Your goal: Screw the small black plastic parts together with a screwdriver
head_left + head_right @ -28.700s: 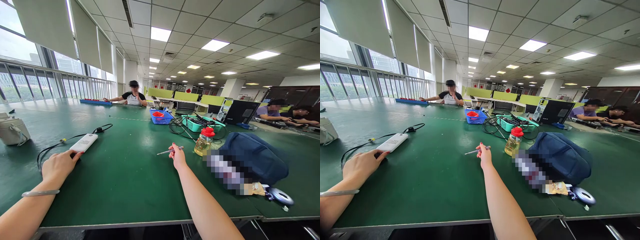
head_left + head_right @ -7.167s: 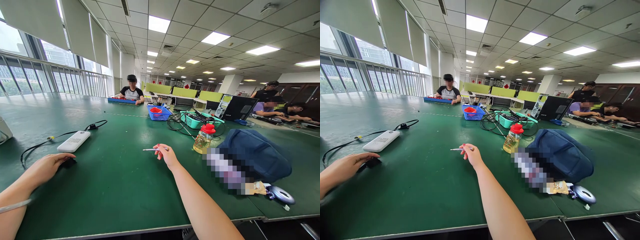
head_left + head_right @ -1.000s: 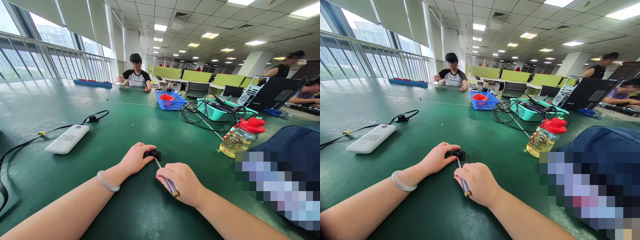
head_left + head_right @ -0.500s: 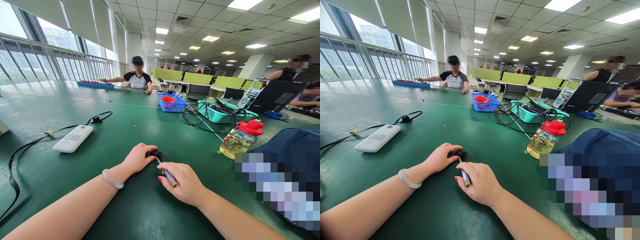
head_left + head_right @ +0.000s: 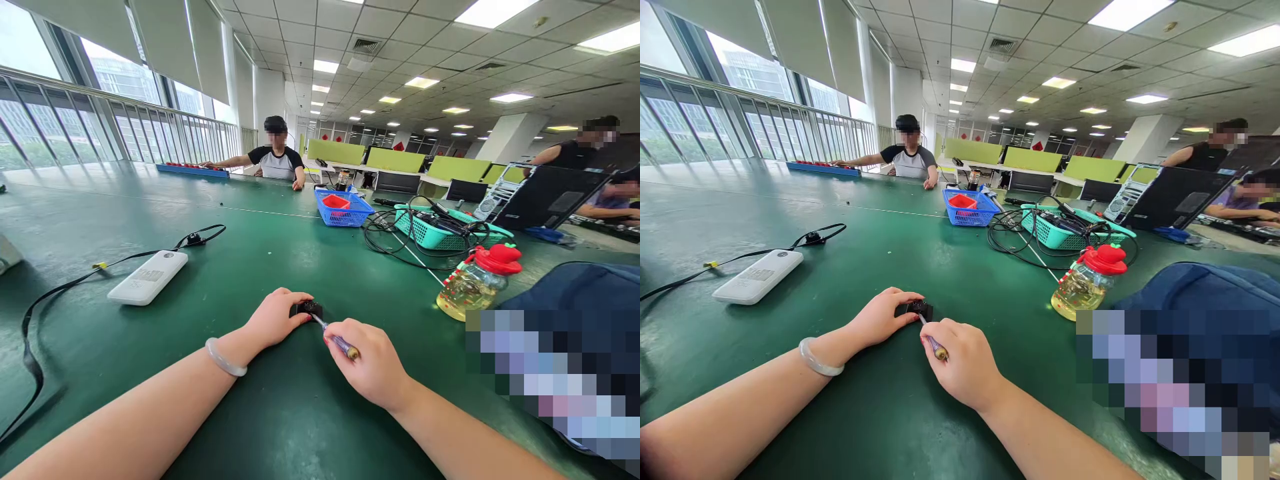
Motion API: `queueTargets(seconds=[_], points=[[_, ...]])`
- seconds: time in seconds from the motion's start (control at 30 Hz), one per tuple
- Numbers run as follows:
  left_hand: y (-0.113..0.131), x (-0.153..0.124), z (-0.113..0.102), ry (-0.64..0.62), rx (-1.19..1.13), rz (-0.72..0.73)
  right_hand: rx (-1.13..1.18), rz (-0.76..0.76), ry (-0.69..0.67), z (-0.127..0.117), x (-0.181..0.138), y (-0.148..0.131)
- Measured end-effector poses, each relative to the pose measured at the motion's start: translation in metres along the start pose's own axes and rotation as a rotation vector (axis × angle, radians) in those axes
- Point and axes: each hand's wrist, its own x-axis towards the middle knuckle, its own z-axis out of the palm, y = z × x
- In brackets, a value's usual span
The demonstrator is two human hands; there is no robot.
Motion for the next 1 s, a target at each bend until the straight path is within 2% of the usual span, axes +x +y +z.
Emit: queueTargets(seconds=[0.4, 0.57, 0.83, 1.0], points=[[0.004, 0.000, -0.003, 0.014, 0.056, 0.009, 0.068, 0.052, -0.004, -0.002, 0.001, 0.002], [0.004, -0.001, -0.003, 0.017, 0.053, 0.030, 0.009, 0.009, -0.013, -0.003, 0.001, 0.003], [0.004, -0.001, -0.002, 0.014, 0.039, 0.017, 0.007, -0.250, -0.250, 0.004, -0.003, 0.004], [0.004, -0.002, -0.003, 0.019, 0.031, 0.016, -0.012, -0.237, -0.371, 0.008, -0.005, 0.006]])
